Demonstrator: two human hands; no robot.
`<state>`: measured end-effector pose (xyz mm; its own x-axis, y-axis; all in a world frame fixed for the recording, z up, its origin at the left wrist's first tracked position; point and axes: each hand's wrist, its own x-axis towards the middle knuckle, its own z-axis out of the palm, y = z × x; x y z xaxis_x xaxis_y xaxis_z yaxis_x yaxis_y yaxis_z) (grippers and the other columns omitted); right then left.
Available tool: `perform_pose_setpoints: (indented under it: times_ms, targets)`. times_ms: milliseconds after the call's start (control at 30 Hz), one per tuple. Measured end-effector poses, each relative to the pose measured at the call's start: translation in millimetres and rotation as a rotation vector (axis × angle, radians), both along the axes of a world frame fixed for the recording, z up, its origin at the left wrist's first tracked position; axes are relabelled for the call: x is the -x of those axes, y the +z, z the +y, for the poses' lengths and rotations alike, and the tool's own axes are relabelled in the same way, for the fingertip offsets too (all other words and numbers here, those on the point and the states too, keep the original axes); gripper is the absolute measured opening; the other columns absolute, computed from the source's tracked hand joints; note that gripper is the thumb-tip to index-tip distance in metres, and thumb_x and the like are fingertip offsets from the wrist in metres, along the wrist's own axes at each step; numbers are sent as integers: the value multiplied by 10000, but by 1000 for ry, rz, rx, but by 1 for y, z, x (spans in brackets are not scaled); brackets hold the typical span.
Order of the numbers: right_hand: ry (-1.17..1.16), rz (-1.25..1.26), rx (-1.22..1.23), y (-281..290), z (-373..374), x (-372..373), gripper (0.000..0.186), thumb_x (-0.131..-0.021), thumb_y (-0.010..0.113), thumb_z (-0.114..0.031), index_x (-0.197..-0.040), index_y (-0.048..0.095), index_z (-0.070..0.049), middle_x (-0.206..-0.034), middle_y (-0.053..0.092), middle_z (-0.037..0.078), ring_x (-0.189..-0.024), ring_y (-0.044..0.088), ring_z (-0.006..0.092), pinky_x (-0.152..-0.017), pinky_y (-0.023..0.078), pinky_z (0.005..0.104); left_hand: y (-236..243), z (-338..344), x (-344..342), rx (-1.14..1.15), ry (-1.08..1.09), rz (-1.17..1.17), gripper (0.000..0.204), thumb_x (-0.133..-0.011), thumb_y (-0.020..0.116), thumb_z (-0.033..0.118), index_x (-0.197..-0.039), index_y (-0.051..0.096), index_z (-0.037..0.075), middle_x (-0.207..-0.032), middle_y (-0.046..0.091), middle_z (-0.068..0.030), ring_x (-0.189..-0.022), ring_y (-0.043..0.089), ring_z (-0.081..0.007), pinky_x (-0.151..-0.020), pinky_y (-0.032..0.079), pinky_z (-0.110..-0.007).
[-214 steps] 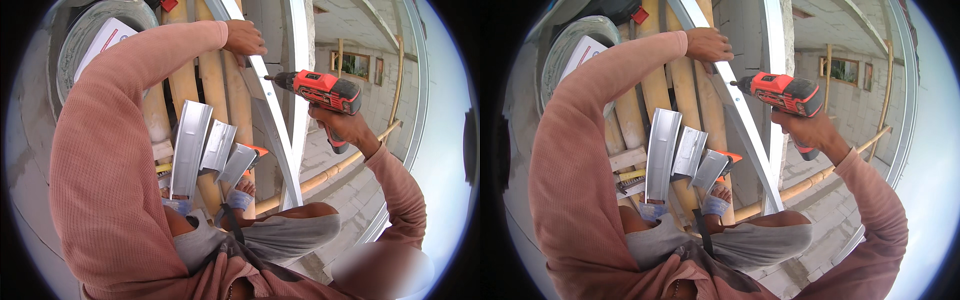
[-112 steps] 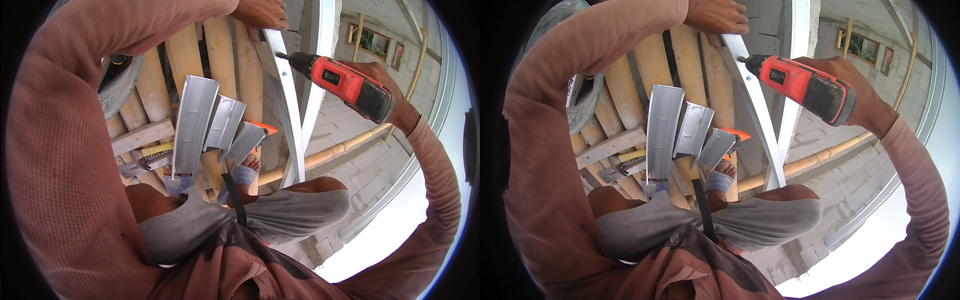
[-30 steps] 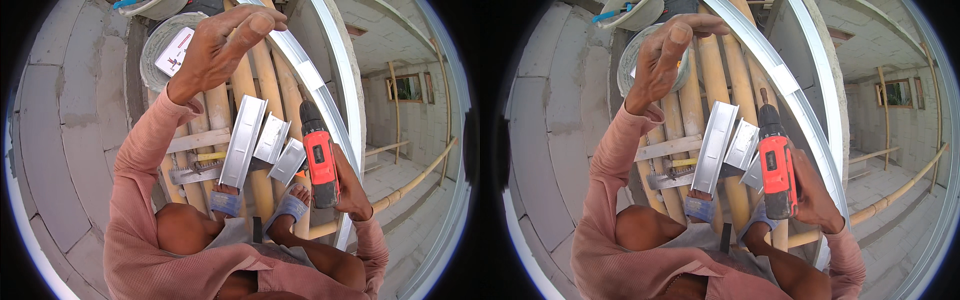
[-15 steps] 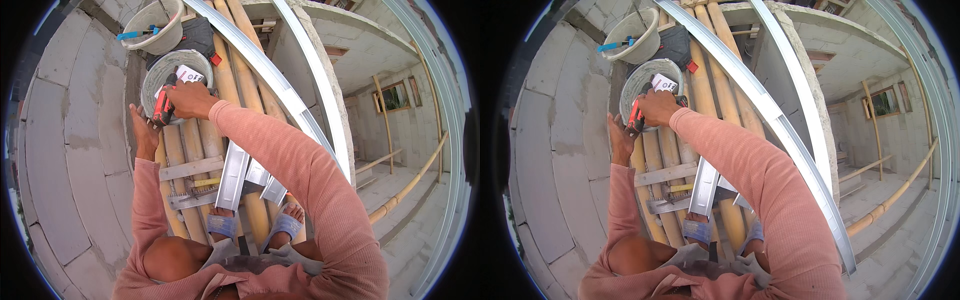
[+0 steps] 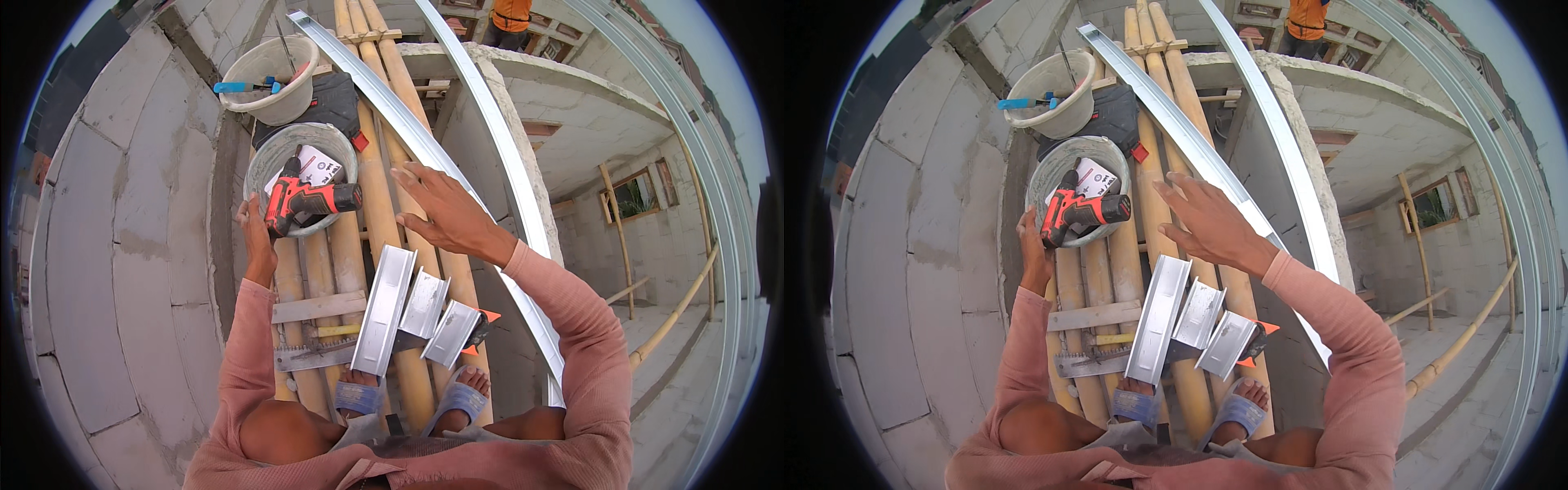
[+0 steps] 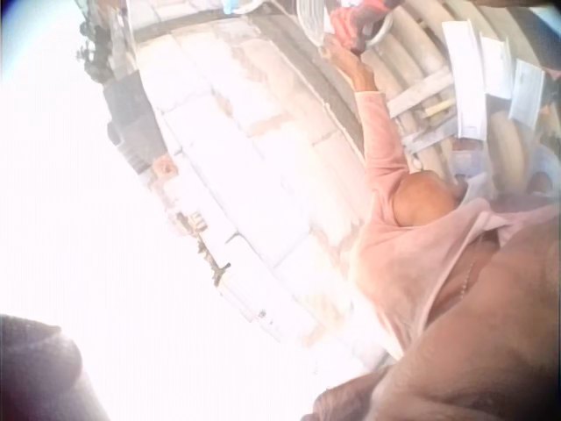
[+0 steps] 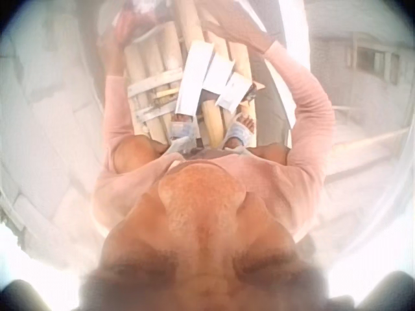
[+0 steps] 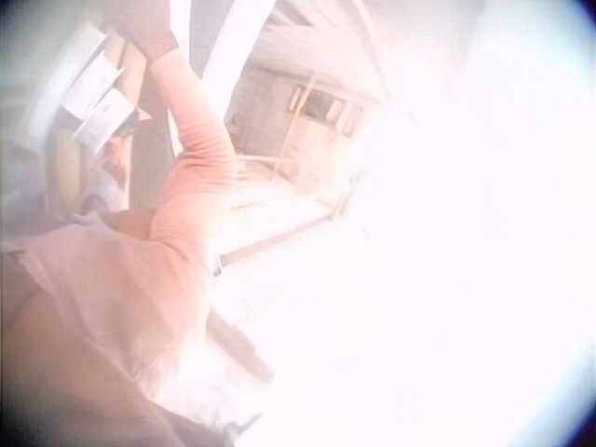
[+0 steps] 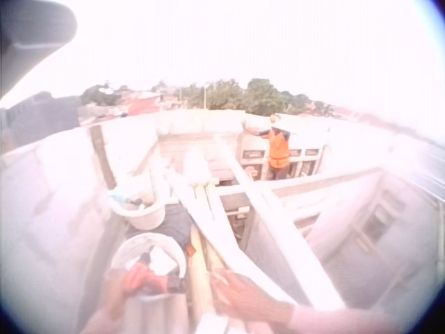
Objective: The person measures, marks, and cuts aluminum frame sections using a tape measure, marker, and shears while working on a construction site.
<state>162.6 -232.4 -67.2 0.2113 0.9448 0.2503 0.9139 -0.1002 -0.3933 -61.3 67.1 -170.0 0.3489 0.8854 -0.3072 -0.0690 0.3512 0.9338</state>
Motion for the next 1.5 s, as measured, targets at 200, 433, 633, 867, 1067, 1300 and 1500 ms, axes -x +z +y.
perform_pose_setpoints:
  times_ms: [200,433,633,867,1067,1300,1500]
  targets:
    - [-664,178,198,-44,-213,-11,837,-930,719,-411,-1545,352,23,-1485,441,305,-1353,465,465,-1137,391,496,-3,0,-1,-91,-21,77,710,-1024,556,534,-1514,309,84,-1467,416,-138,-1281,543,-256,-1007,527,-468]
    - [-942,231,424,-141,-340,50,1195,-734,834,-617,-1578,282,25,-1463,452,331,-1337,471,483,-1117,399,531,2,-15,2,6,1,-108,770,-1040,467,599,-1579,251,94,-1555,382,-131,-1383,481,-270,-1086,464,-446]
    - [-905,175,469,-158,-342,58,1240,-666,876,-611,-1579,294,-7,-1369,547,273,-1231,547,459,-1012,473,532,15,-29,-1,40,52,-119,754,-1050,411,626,-1572,295,95,-1536,439,-108,-1372,497,-258,-1102,441,-417]
    - [-965,92,500,-172,-341,63,1099,-685,894,-516,-1517,380,-15,-1299,575,229,-1139,586,430,-899,513,534,1,-22,14,48,6,-153,752,-1040,425,639,-1573,286,127,-1566,409,-105,-1392,473,-269,-1129,391,-451]
    - [-956,170,500,-160,-332,54,1092,-754,838,-570,-1560,335,-31,-1316,558,241,-1175,566,444,-949,492,547,-18,-17,32,-290,280,149,648,-1055,502,528,-1397,380,-8,-1302,516,-165,-1150,551,-252,-989,462,-402]
    - [-1003,-172,367,-152,-311,74,845,-927,708,-530,-1529,406,-20,-1405,516,273,-1236,540,434,-1067,418,503,-10,-121,81,-396,-74,232,289,-1053,597,321,-1085,537,40,-1067,605,-92,-987,585,-160,-901,483,-352]
    - [-724,153,97,-115,-258,111,531,-962,708,-363,-1337,607,-1,-1221,632,155,-1155,570,345,-997,457,439,-6,-215,71,-737,-785,721,759,-966,662,525,-1458,436,-7,-1302,523,-245,-1208,542,-388,-1044,444,-498]
